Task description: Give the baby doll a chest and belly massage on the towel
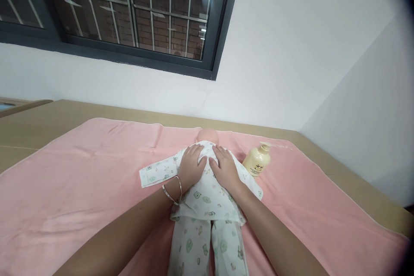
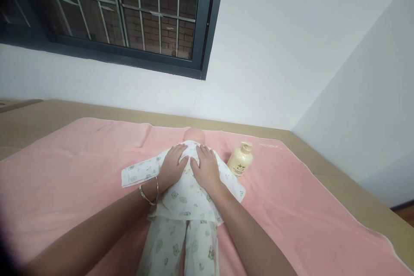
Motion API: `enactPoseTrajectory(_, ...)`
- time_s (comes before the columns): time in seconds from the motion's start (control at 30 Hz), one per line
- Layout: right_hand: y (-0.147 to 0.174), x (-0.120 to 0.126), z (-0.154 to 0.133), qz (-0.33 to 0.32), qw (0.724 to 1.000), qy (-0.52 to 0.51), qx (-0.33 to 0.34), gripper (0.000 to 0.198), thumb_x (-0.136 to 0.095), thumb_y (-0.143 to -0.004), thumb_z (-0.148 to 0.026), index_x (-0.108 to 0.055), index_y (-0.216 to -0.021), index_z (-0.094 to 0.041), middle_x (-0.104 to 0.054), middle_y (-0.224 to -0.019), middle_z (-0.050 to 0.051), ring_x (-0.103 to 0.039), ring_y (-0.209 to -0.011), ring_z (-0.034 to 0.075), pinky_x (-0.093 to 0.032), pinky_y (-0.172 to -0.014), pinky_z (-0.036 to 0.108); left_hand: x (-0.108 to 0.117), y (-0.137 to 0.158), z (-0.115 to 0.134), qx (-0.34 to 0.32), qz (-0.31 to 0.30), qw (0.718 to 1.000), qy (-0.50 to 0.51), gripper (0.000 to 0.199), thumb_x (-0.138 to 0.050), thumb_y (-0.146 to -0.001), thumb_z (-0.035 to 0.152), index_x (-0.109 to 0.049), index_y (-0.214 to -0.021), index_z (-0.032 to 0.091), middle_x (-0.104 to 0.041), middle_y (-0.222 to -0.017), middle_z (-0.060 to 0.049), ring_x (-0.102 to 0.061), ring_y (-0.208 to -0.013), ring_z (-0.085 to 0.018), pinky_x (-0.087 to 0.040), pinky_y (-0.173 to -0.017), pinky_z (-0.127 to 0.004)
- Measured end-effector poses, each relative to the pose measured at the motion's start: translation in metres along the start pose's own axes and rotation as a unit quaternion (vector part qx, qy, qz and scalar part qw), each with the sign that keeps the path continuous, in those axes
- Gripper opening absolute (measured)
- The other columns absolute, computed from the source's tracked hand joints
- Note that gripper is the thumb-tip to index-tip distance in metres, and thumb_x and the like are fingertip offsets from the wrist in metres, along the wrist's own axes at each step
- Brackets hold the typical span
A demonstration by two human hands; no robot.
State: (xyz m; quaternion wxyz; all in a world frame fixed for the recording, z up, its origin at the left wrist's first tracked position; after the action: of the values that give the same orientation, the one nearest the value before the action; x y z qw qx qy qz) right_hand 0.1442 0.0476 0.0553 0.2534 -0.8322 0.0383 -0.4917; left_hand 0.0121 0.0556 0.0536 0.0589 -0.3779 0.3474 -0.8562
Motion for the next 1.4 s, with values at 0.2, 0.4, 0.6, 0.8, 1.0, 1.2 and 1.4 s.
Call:
enactPoseTrajectory(0.2,0.003,0.004,-0.006,0.01,0.999,0.034,-0.004,0.047,-0.041,-0.095,-0.033,-0.05,-0.137,-0.013,-0.049,-0.143,0.014,-0.041,-0.135,0.027,-0.026,-0.115,0.047,0.0,0.0,-0.001,0.0,0.004,1.0,-0.002,0.035,-0.046,-0.089,0.023,-0.058,-0.121,0.016,-0.063,-0.127,-0.011,-0.053,-0.123,-0.027,-0.036,-0.111,-0.051)
enactPoseTrajectory(0.4,0.012,0.012,-0.012,0.04,0.99,0.121,-0.058,0.049,-0.041,-0.094,-0.036,-0.054,-0.133,-0.009,-0.056,-0.134,0.019,-0.047,-0.129,0.033,-0.038,-0.106,0.046,0.001,0.001,0.0,0.007,-0.002,1.0,-0.015,0.035,-0.047,-0.089,0.024,-0.058,-0.121,0.015,-0.062,-0.127,-0.011,-0.053,-0.122,-0.027,-0.037,-0.11,-0.049)
enactPoseTrajectory(0.6,0.005,0.007,-0.008,0.018,0.995,0.095,-0.015,0.049,-0.04,-0.095,-0.033,-0.052,-0.135,-0.007,-0.052,-0.138,0.019,-0.044,-0.133,0.031,-0.032,-0.112,0.047,0.001,0.003,-0.001,0.012,0.01,0.998,-0.066,0.038,-0.047,-0.089,0.026,-0.056,-0.122,0.009,-0.061,-0.125,-0.017,-0.053,-0.12,-0.031,-0.039,-0.107,-0.05)
enactPoseTrajectory(0.8,0.001,0.001,-0.005,-0.009,0.997,0.073,0.031,0.049,-0.038,-0.094,-0.025,-0.046,-0.14,-0.01,-0.048,-0.143,0.016,-0.04,-0.135,0.029,-0.027,-0.114,0.051,-0.002,0.0,0.005,-0.047,-0.022,0.995,-0.085,0.04,-0.043,-0.092,0.026,-0.051,-0.127,0.011,-0.057,-0.13,-0.017,-0.049,-0.125,-0.03,-0.036,-0.109,-0.054)
enactPoseTrajectory(1.0,0.01,0.01,-0.014,0.069,0.993,0.072,0.066,0.041,-0.041,-0.092,-0.025,-0.06,-0.127,-0.016,-0.06,-0.132,0.011,-0.052,-0.126,0.023,-0.041,-0.105,0.037,0.005,0.002,0.019,-0.136,0.002,0.99,-0.035,0.032,-0.039,-0.093,0.019,-0.06,-0.117,0.014,-0.064,-0.12,-0.012,-0.056,-0.117,-0.024,-0.043,-0.106,-0.045)
enactPoseTrajectory(1.2,0.017,0.015,-0.011,0.117,0.992,0.055,0.015,0.035,-0.044,-0.091,-0.03,-0.068,-0.116,-0.021,-0.065,-0.125,0.008,-0.058,-0.119,0.023,-0.047,-0.097,0.035,0.01,0.003,0.017,-0.104,0.031,0.994,-0.015,0.027,-0.044,-0.09,0.019,-0.063,-0.109,0.017,-0.067,-0.111,-0.01,-0.058,-0.109,-0.024,-0.048,-0.099,-0.044)
enactPoseTrajectory(1.4,0.003,-0.001,-0.001,0.003,1.0,0.007,0.017,0.052,-0.041,-0.092,-0.028,-0.047,-0.14,-0.011,-0.044,-0.147,0.013,-0.035,-0.14,0.026,-0.026,-0.116,0.048,0.001,0.001,0.003,-0.033,0.003,0.998,-0.045,0.039,-0.047,-0.088,0.024,-0.054,-0.125,0.013,-0.059,-0.129,-0.015,-0.051,-0.123,-0.029,-0.038,-0.109,-0.051)
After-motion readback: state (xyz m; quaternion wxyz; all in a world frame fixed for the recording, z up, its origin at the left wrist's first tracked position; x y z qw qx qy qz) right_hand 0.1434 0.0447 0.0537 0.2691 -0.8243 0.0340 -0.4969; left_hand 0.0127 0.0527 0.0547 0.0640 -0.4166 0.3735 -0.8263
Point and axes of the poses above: each hand's wrist, its own y-axis away from the middle knuckle, its own x-axis out of the back of the hand, z = x × y, the point moved 7 cm from there along -y, towards the middle knuckle
